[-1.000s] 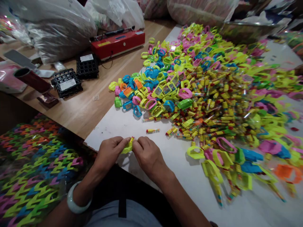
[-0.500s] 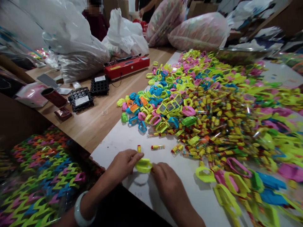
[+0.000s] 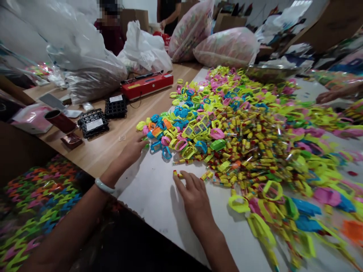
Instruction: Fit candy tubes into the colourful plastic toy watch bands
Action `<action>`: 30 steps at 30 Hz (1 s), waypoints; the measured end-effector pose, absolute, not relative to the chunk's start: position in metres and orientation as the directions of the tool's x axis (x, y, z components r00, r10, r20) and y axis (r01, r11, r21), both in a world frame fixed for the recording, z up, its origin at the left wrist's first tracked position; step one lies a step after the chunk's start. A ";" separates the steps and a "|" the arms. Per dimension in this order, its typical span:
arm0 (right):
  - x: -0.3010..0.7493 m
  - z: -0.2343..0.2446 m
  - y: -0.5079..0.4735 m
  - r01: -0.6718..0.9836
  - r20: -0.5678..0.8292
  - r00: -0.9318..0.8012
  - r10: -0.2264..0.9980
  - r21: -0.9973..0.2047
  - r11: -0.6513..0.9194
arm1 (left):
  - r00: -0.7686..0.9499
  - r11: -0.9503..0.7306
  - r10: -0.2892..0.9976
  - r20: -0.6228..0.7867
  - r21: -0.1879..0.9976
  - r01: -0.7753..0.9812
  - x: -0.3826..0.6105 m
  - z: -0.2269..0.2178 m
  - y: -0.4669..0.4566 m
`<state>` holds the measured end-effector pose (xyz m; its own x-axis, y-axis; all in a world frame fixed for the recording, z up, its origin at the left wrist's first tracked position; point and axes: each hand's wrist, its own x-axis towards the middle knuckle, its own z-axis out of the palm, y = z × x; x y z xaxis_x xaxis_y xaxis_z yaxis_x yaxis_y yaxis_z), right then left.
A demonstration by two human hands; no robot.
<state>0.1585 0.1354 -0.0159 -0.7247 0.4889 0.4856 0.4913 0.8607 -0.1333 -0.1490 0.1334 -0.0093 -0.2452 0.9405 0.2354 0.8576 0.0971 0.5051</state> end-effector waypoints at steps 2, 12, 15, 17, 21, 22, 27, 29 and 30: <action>0.141 -0.025 0.140 0.437 0.419 -0.793 0.442 -0.113 0.892 | -0.253 0.122 0.942 0.219 0.480 0.869 -0.150 -0.010 0.125; 0.119 -0.033 0.144 0.501 0.467 -0.709 0.529 -0.195 0.843 | -0.377 0.180 0.882 0.282 0.538 0.823 -0.123 -0.012 0.078; 0.118 -0.027 0.136 0.390 0.475 -0.677 0.562 -0.417 0.821 | -0.299 0.059 0.926 0.232 0.691 0.720 -0.100 -0.010 0.058; 0.119 -0.022 0.127 0.310 0.427 -0.648 0.631 -0.608 0.731 | -0.259 0.005 0.942 0.213 0.763 0.646 -0.083 -0.008 0.046; 0.121 -0.011 0.110 0.237 0.345 -0.663 0.665 -0.746 0.623 | -0.264 -0.026 0.940 0.215 0.819 0.574 -0.055 -0.006 0.028; 0.121 -0.010 0.108 0.230 0.346 -0.671 0.656 -0.744 0.627 | -0.265 -0.032 0.939 0.218 0.825 0.564 -0.050 -0.006 0.026; 0.124 -0.007 0.107 0.217 0.374 -0.672 0.639 -0.725 0.653 | -0.223 -0.060 0.950 0.218 0.830 0.554 -0.037 -0.002 0.021; 0.125 -0.007 0.108 0.206 0.402 -0.674 0.620 -0.703 0.681 | -0.216 -0.065 0.950 0.226 0.819 0.570 -0.035 0.001 0.022; 0.126 -0.007 0.109 0.203 0.411 -0.674 0.614 -0.696 0.689 | -0.215 -0.068 0.948 0.233 0.811 0.581 -0.035 0.002 0.022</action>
